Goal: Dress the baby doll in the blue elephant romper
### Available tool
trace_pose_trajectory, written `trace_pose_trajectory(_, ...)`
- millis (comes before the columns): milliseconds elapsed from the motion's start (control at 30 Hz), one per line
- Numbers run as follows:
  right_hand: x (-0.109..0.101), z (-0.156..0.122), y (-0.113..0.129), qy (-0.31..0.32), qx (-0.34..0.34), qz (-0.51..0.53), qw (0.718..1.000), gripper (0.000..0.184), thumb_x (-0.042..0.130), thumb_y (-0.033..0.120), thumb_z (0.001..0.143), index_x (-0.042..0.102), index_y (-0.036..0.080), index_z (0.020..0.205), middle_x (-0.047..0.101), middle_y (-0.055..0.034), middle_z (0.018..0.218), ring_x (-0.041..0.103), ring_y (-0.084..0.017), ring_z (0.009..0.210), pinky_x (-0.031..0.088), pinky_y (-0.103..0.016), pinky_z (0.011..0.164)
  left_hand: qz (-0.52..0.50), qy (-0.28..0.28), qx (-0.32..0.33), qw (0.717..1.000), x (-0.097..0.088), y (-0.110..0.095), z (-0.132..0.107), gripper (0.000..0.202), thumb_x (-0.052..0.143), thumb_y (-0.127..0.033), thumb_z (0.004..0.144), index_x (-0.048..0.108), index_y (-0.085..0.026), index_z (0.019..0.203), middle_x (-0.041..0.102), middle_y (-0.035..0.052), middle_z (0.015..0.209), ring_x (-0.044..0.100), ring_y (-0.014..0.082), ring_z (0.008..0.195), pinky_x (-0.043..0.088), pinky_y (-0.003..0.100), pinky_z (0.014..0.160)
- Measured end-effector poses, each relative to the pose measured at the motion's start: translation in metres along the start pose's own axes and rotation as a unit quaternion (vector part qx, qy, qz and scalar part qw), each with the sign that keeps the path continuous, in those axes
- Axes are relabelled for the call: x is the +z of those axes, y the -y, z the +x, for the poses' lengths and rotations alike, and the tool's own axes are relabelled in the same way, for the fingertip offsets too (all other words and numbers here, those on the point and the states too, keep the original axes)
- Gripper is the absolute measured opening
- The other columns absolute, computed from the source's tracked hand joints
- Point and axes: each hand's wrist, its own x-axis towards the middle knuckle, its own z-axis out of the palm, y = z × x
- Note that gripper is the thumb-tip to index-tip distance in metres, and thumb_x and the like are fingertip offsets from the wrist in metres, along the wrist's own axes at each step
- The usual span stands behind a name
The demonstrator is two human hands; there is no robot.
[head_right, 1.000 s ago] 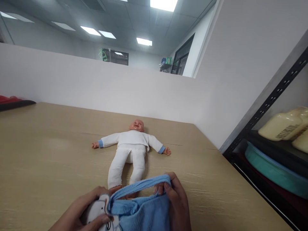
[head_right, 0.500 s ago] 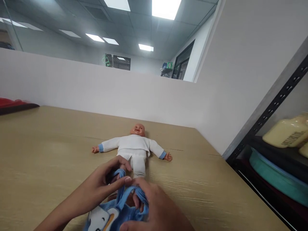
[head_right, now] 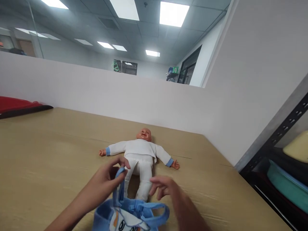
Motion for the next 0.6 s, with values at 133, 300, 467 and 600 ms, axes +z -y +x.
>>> trace_pose_trajectory(133, 0.048, 0.034, 0.0, 0.114, 0.047, -0.11, 0.986, 0.058, 0.089, 0.046, 0.074, 0.067, 0.031, 0.125, 0.07, -0.0069, 0.123, 0.065, -0.035, 0.11, 0.048, -0.043, 0.098, 0.097, -0.026, 0.067, 0.993, 0.014, -0.003, 0.013, 0.019, 0.052, -0.018, 0.084, 0.063, -0.021, 0.099, 0.056, -0.0014, 0.081, 0.047, 0.0168, 0.068, 0.034, 0.03, 0.064)
trace_pose_trajectory(300, 0.05, 0.065, -0.01, 0.244, 0.085, -0.023, 0.966, 0.031, 0.066, 0.051, 0.095, 0.076, 0.022, 0.102, 0.075, -0.0042, 0.098, 0.068, -0.024, 0.091, 0.051, -0.03, 0.078, 0.189, -0.042, 0.075, 0.978, -0.003, 0.018, 0.028, 0.02, 0.051, -0.016, 0.084, 0.062, -0.02, 0.1, 0.053, -0.0007, 0.079, 0.051, 0.0203, 0.073, 0.037, 0.032, 0.07)
trace_pose_trajectory(467, 0.022, 0.1, -0.016, 0.339, 0.111, 0.144, 0.923, 0.049, 0.068, 0.065, 0.091, 0.077, 0.02, 0.109, 0.075, -0.0031, 0.099, 0.069, -0.017, 0.083, 0.053, -0.022, 0.07, 0.123, 0.119, 0.111, 0.979, -0.023, 0.032, 0.035, 0.031, 0.05, -0.047, 0.103, 0.066, -0.021, 0.11, 0.062, 0.0092, 0.117, 0.055, 0.0288, 0.116, 0.041, 0.042, 0.106)
trace_pose_trajectory(600, 0.016, 0.118, -0.025, 0.347, 0.099, 0.109, 0.926, 0.056, 0.062, 0.071, 0.093, 0.073, 0.023, 0.12, 0.074, -0.003, 0.111, 0.069, -0.022, 0.101, 0.055, -0.03, 0.089, -0.004, 0.347, 0.067, 0.936, -0.035, 0.035, 0.039, 0.048, 0.06, -0.064, 0.097, 0.066, -0.02, 0.116, 0.064, 0.0073, 0.116, 0.057, 0.028, 0.112, 0.046, 0.038, 0.103)
